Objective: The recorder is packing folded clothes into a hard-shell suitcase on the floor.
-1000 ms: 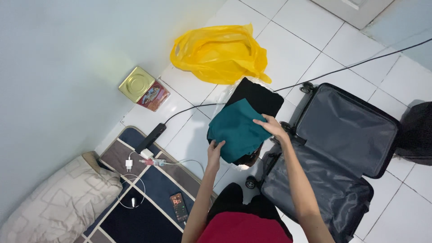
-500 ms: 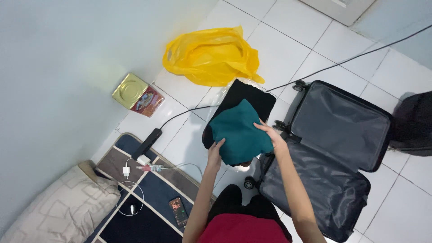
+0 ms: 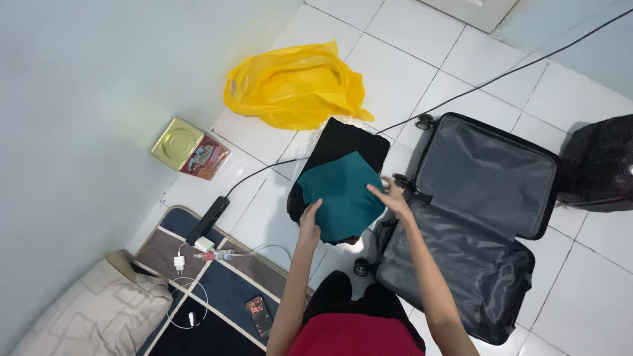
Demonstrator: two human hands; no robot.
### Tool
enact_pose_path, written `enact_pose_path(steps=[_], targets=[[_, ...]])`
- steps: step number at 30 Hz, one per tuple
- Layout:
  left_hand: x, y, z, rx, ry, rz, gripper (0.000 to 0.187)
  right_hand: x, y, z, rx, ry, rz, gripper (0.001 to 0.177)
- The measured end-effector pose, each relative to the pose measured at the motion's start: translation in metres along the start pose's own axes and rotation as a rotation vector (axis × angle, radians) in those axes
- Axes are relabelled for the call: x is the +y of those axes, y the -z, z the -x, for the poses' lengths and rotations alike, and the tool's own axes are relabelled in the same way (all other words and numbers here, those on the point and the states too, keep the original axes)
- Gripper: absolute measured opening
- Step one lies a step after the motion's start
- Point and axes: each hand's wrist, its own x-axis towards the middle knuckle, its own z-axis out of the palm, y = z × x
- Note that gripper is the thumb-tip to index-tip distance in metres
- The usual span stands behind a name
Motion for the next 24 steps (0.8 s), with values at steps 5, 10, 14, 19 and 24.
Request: enact_pose_path(steps=[5, 10, 14, 19, 24], targets=[[0.011, -0.022, -0.013, 0.021, 0.084, -0.036, 0.092, 0.038, -0.003, 0.018, -0.162, -0.147, -0.068, 0.089], [0.009, -0.026, -0.017, -0.081, 0.151, 0.006, 0.084, 0.033, 0.007, 0.045, -0.183, -0.138, -0.268, 0.080], [0.018, -0.035, 0.000, -0.162, 0.264, 0.023, 0.069, 0.018, 0.018, 0.050, -0.123, -0.033, -0.497, 0.066], [0.004, -0.020, 0.006, -0.461, 0.046, 0.180, 0.063, -0.042, 0.038, 0.073, -0.136, 0.004, -0.581, 0.064], [0.029, -0.031, 0.044, -0.318, -0.212, 0.307, 0.065, -0.086, 0.044, 0.059, -0.176, 0.119, -0.629, 0.068]])
